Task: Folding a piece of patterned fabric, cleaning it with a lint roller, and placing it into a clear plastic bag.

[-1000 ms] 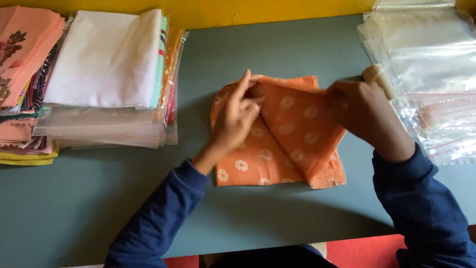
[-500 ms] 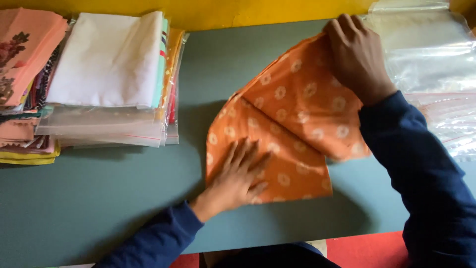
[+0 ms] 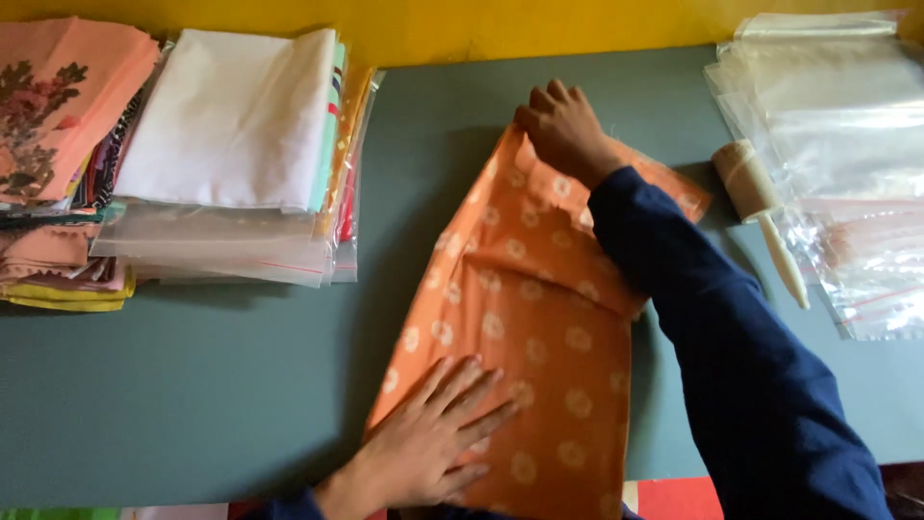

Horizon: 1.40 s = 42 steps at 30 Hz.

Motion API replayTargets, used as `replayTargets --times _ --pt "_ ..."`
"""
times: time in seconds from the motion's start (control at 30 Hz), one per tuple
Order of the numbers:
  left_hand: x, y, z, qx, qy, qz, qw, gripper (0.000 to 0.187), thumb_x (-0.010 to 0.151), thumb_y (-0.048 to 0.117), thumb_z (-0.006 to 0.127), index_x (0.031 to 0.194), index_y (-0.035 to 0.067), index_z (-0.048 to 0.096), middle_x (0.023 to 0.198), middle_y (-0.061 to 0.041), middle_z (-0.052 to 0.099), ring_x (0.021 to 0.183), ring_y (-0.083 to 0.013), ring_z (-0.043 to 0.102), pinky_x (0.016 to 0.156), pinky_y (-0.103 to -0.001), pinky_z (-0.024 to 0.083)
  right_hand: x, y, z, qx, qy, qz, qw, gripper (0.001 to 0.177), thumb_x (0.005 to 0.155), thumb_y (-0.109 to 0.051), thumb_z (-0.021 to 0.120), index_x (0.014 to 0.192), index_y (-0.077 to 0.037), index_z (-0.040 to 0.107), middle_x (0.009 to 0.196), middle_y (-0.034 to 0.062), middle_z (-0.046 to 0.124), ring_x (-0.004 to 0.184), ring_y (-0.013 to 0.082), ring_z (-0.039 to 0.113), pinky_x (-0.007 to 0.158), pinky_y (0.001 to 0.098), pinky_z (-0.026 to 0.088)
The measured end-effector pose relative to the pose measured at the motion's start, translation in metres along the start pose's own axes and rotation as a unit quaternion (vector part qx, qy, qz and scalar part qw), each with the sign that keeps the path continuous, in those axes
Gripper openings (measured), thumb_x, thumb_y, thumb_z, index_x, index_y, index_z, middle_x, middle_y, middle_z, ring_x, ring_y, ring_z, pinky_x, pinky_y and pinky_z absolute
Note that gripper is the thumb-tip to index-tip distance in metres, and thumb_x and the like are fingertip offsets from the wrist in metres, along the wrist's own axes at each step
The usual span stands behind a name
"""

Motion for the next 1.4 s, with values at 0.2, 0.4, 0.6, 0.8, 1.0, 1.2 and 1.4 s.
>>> replayTargets --times 0.2,0.4,0.6,0.8,1.0,1.2,1.4 --pt "-0.041 -0.021 0.000 -0.043 0.056 -0.232 0.970 0.083 0.096 0.062 0.053 0.164 0.018 0.030 0.172 -0.019 0.015 0.160 -0.0416 0.010 0.125 -0.062 0.009 -0.027 -0.007 -0.074 0.118 0.026 0.089 0.989 0.043 0.101 -0.029 0.068 0.138 -0.008 0.059 0.135 0.0195 0.051 0.119 0.0375 0.045 0.086 0.0503 0.050" --pt "-0.044 -0.017 0.017 0.090 0.041 -0.359 0.928 0.104 0.090 0.080 0.035 0.165 0.010 0.018 0.173 -0.020 0.012 0.161 -0.0329 0.011 0.128 -0.059 0.005 -0.090 -0.018 -0.047 0.231 -0.059 0.092 0.967 0.056 0.104 -0.044 0.055 0.146 -0.007 0.051 0.146 0.0227 0.048 0.133 0.0447 0.044 0.109 0.0596 0.036" --pt "-0.061 -0.057 0.009 0.065 -0.004 -0.292 0.954 0.107 0.090 0.085 0.028 0.168 0.015 0.010 0.174 -0.016 0.010 0.161 -0.0303 0.007 0.125 -0.059 0.001 -0.084 -0.013 -0.050 0.261 -0.116 0.091 0.954 0.073 0.106 -0.060 0.035 0.161 -0.012 0.036 0.165 0.0197 0.032 0.152 0.0445 0.023 0.119 0.0613 0.019" --pt "-0.078 -0.092 -0.011 0.055 -0.006 -0.217 0.975 0.100 0.091 0.079 0.035 0.167 0.017 0.014 0.175 -0.011 0.009 0.162 -0.0256 0.007 0.126 -0.062 0.001 -0.083 -0.011 -0.043 0.269 -0.146 0.096 0.947 0.075 0.104 -0.065 0.029 0.165 -0.023 0.025 0.169 0.0181 0.024 0.157 0.0412 0.014 0.122 0.0623 0.006" --pt "-0.083 -0.099 -0.012 0.036 -0.047 -0.198 0.978 0.099 0.093 0.079 0.034 0.168 0.019 0.009 0.175 -0.009 0.005 0.161 -0.0263 0.001 0.124 -0.060 -0.004 -0.088 -0.016 -0.045 0.251 -0.143 0.098 0.952 0.074 0.104 -0.065 0.028 0.166 -0.024 0.024 0.169 0.0168 0.025 0.156 0.0413 0.015 0.121 0.0642 0.010" --pt "-0.080 -0.098 -0.020 -0.017 -0.018 -0.225 0.974 0.094 0.092 0.079 0.027 0.165 0.020 0.022 0.174 -0.009 0.012 0.161 -0.0238 0.007 0.125 -0.060 -0.007 -0.090 -0.010 -0.019 0.247 -0.188 0.129 0.942 0.080 0.100 -0.066 0.039 0.165 -0.022 0.025 0.169 0.0168 0.023 0.155 0.0454 0.014 0.116 0.0717 0.016" --pt "-0.026 -0.098 -0.034 -0.096 0.038 -0.253 0.962 0.078 0.100 0.065 0.042 0.160 0.016 0.036 0.167 -0.017 0.028 0.158 -0.0333 0.016 0.126 -0.056 0.007 -0.048 -0.028 -0.021 0.229 -0.110 0.098 0.962 0.075 0.105 -0.060 0.042 0.160 -0.008 0.035 0.167 0.0220 0.026 0.155 0.0435 0.017 0.118 0.0704 0.017"
Point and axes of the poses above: each hand's wrist, its own x-axis towards the middle knuckle, its own z-axis out of the palm, y = z × x, the point moved 7 cm from there along x, towards the middle knuckle
